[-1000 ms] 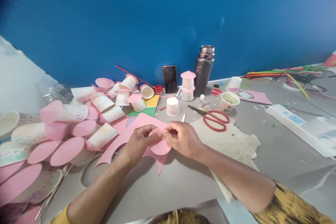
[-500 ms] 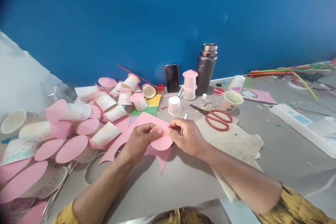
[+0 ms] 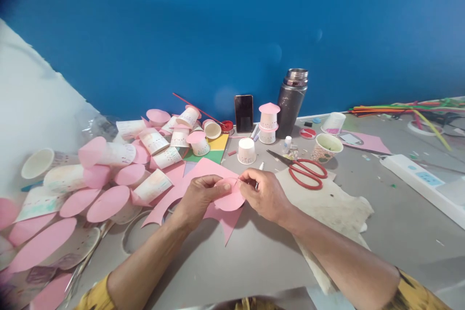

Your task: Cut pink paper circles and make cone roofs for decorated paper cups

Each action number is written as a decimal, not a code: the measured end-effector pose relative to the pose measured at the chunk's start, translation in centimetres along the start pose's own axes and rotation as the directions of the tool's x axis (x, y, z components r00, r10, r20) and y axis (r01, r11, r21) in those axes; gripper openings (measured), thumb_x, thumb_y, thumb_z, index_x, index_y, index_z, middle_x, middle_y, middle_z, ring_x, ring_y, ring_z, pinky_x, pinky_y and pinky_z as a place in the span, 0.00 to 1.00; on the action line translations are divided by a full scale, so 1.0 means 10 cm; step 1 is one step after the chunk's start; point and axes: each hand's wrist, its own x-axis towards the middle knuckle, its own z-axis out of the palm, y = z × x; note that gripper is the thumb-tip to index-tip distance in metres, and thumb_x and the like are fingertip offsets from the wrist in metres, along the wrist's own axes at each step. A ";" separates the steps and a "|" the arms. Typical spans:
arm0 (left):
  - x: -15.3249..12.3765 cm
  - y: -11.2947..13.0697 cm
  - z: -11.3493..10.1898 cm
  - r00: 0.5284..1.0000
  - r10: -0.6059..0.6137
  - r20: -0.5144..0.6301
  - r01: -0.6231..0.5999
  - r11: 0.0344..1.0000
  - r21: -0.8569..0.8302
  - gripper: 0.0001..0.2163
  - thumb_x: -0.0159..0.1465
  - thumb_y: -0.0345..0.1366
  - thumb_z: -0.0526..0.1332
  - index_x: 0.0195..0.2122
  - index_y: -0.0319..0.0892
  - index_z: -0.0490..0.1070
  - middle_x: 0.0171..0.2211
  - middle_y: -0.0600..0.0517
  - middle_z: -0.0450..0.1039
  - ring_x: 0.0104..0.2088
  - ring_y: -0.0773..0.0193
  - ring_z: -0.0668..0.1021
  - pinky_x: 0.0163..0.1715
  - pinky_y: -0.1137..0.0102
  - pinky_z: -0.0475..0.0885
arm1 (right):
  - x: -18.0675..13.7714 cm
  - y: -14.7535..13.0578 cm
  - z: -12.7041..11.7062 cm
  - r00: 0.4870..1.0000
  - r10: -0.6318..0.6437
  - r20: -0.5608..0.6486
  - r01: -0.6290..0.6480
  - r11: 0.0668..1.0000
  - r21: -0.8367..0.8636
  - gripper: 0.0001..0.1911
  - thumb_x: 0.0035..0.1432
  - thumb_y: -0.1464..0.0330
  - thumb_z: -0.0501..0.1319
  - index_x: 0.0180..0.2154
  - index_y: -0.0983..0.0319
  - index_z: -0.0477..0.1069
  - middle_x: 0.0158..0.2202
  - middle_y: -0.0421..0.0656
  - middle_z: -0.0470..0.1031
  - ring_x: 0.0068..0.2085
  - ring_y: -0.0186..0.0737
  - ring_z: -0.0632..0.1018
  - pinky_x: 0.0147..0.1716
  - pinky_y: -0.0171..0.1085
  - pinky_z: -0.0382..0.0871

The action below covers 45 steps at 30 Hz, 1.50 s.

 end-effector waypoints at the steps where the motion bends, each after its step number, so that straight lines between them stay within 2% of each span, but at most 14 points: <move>1: 0.00 0.00 0.00 1.000 0.003 -0.001 -0.003 1.000 0.003 0.16 0.49 0.47 0.76 0.27 0.38 0.79 0.24 0.52 0.73 0.26 0.67 0.70 0.26 0.72 0.64 | 0.00 0.00 0.00 1.000 0.002 0.001 -0.002 1.000 0.001 0.09 0.58 0.64 0.58 0.28 0.60 0.70 0.23 0.36 0.70 0.25 0.33 0.67 0.25 0.34 0.60; 8: -0.01 0.04 0.01 1.000 0.006 0.013 -0.006 1.000 -0.007 0.17 0.46 0.47 0.77 0.28 0.38 0.81 0.24 0.53 0.73 0.26 0.67 0.69 0.27 0.72 0.63 | 0.01 0.03 0.00 1.000 0.026 0.007 -0.026 1.000 0.002 0.10 0.58 0.63 0.58 0.28 0.60 0.71 0.23 0.36 0.67 0.25 0.33 0.65 0.25 0.34 0.58; 13: 0.02 0.02 0.00 0.999 0.027 0.024 -0.028 0.999 0.023 0.15 0.49 0.46 0.76 0.30 0.39 0.83 0.25 0.52 0.75 0.27 0.66 0.70 0.28 0.72 0.63 | 0.02 0.03 -0.01 0.999 0.037 0.029 -0.039 0.997 0.061 0.11 0.60 0.62 0.59 0.29 0.61 0.72 0.23 0.36 0.69 0.25 0.34 0.67 0.25 0.34 0.59; 16: 0.01 0.03 0.01 0.998 0.064 -0.009 -0.063 0.996 0.055 0.14 0.50 0.45 0.75 0.30 0.39 0.84 0.25 0.51 0.76 0.27 0.65 0.71 0.27 0.71 0.63 | 0.02 0.01 -0.03 0.999 0.031 0.025 -0.033 0.997 0.065 0.12 0.60 0.61 0.60 0.29 0.61 0.72 0.23 0.36 0.69 0.25 0.34 0.68 0.25 0.34 0.59; 21: -0.06 0.10 0.06 0.981 0.179 -0.068 -0.171 0.979 0.110 0.10 0.51 0.42 0.73 0.28 0.41 0.84 0.27 0.49 0.79 0.30 0.61 0.75 0.29 0.70 0.67 | 0.00 0.00 -0.04 0.999 -0.036 0.035 0.034 0.998 0.057 0.09 0.61 0.62 0.61 0.34 0.61 0.75 0.27 0.39 0.75 0.27 0.35 0.71 0.26 0.34 0.62; 25: -0.08 0.13 0.07 0.969 0.234 -0.082 -0.219 0.963 0.158 0.09 0.52 0.42 0.72 0.25 0.40 0.82 0.25 0.50 0.78 0.28 0.62 0.75 0.29 0.70 0.68 | -0.02 0.01 -0.02 0.995 -0.104 0.010 0.104 0.994 -0.040 0.09 0.60 0.61 0.64 0.35 0.60 0.75 0.28 0.39 0.75 0.26 0.34 0.70 0.25 0.34 0.61; 29: -0.09 0.12 0.08 0.975 0.215 -0.060 -0.203 0.965 0.166 0.11 0.52 0.43 0.72 0.25 0.40 0.81 0.24 0.50 0.77 0.28 0.63 0.74 0.29 0.71 0.67 | -0.02 0.02 0.02 0.991 -0.132 -0.032 0.128 0.985 -0.116 0.10 0.60 0.62 0.64 0.30 0.60 0.73 0.26 0.38 0.73 0.25 0.33 0.68 0.26 0.34 0.60; 33: -0.10 0.11 0.10 0.980 0.185 -0.074 -0.172 0.973 0.153 0.14 0.51 0.46 0.73 0.22 0.39 0.77 0.21 0.54 0.71 0.25 0.68 0.69 0.26 0.73 0.63 | -0.01 0.00 0.02 0.997 -0.076 -0.016 0.075 0.995 -0.068 0.15 0.61 0.61 0.64 0.25 0.60 0.69 0.22 0.36 0.69 0.24 0.32 0.65 0.24 0.33 0.58; 36: -0.10 0.10 0.11 0.985 0.155 -0.070 -0.143 0.979 0.144 0.16 0.51 0.46 0.74 0.21 0.39 0.75 0.20 0.56 0.68 0.23 0.70 0.66 0.24 0.73 0.60 | 0.00 -0.01 0.01 0.999 -0.030 0.019 0.030 1.000 -0.007 0.14 0.60 0.62 0.64 0.25 0.61 0.70 0.21 0.35 0.69 0.23 0.31 0.65 0.23 0.32 0.58; 45: -0.08 0.09 0.09 0.998 0.047 -0.035 -0.045 0.997 0.065 0.17 0.49 0.46 0.75 0.22 0.39 0.73 0.21 0.56 0.67 0.24 0.69 0.66 0.24 0.73 0.58 | -0.01 0.00 0.01 0.998 0.013 0.063 -0.017 0.998 0.067 0.11 0.59 0.64 0.63 0.26 0.61 0.71 0.21 0.36 0.69 0.24 0.32 0.66 0.23 0.31 0.59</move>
